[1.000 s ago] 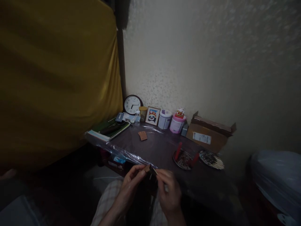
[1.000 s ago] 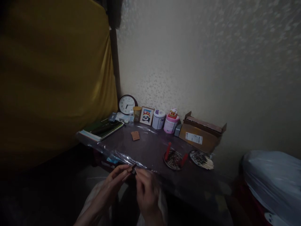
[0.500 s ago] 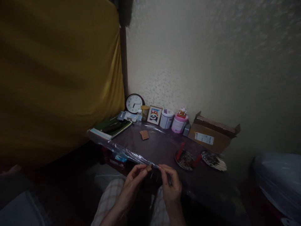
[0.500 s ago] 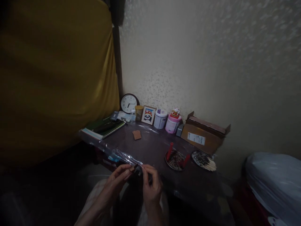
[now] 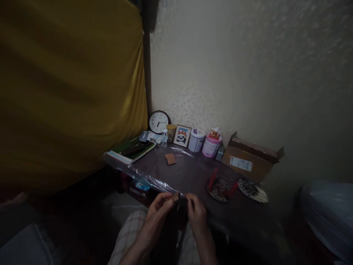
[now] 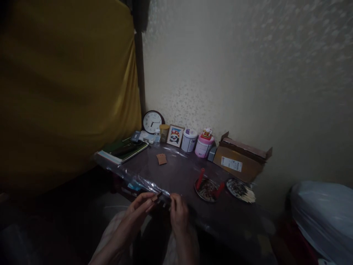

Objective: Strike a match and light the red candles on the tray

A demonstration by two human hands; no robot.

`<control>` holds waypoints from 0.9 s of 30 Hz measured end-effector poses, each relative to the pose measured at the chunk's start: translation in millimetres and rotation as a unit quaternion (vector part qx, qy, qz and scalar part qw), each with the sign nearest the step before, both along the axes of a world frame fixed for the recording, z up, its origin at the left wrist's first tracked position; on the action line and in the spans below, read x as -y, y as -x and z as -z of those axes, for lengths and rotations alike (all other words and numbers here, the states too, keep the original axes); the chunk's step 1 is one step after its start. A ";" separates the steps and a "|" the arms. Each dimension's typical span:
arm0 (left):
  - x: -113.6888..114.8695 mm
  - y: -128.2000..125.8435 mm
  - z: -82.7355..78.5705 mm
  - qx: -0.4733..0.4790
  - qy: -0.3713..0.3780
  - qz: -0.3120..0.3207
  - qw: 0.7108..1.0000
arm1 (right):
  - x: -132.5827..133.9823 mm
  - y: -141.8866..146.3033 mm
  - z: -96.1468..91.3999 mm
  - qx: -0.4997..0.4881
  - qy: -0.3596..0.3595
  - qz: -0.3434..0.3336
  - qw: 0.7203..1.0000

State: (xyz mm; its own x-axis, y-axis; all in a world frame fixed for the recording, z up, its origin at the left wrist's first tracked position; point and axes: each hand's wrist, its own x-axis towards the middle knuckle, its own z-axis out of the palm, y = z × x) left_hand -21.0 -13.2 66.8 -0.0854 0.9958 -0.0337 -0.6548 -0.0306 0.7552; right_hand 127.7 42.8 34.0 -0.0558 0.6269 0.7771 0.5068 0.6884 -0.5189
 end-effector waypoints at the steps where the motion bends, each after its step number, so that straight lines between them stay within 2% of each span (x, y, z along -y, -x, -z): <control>1: 0.7 0.8 0.2 0.001 0.002 0.001 1.000 | -5.9 -1.6 4.0 -0.031 0.013 0.028 0.999; 5: 2.4 3.9 2.4 0.002 0.021 -0.001 1.000 | -13.4 -6.7 3.2 -0.168 0.076 0.038 0.982; 8: 3.1 4.8 3.0 0.000 0.035 -0.006 0.999 | -10.1 -7.3 -4.0 -0.212 0.088 0.028 0.973; 12: 6.8 6.7 -1.4 -0.012 0.035 -0.003 0.999 | -7.8 -5.4 -8.1 -0.237 0.106 0.052 0.964; 18: 9.6 11.8 -2.6 -0.035 0.012 -0.019 0.999 | -9.7 -7.8 -10.8 -0.256 0.092 0.074 0.960; 27: 14.1 17.5 2.8 -0.034 0.064 -0.036 0.997 | -17.6 -20.1 -8.8 -0.249 0.041 0.092 0.963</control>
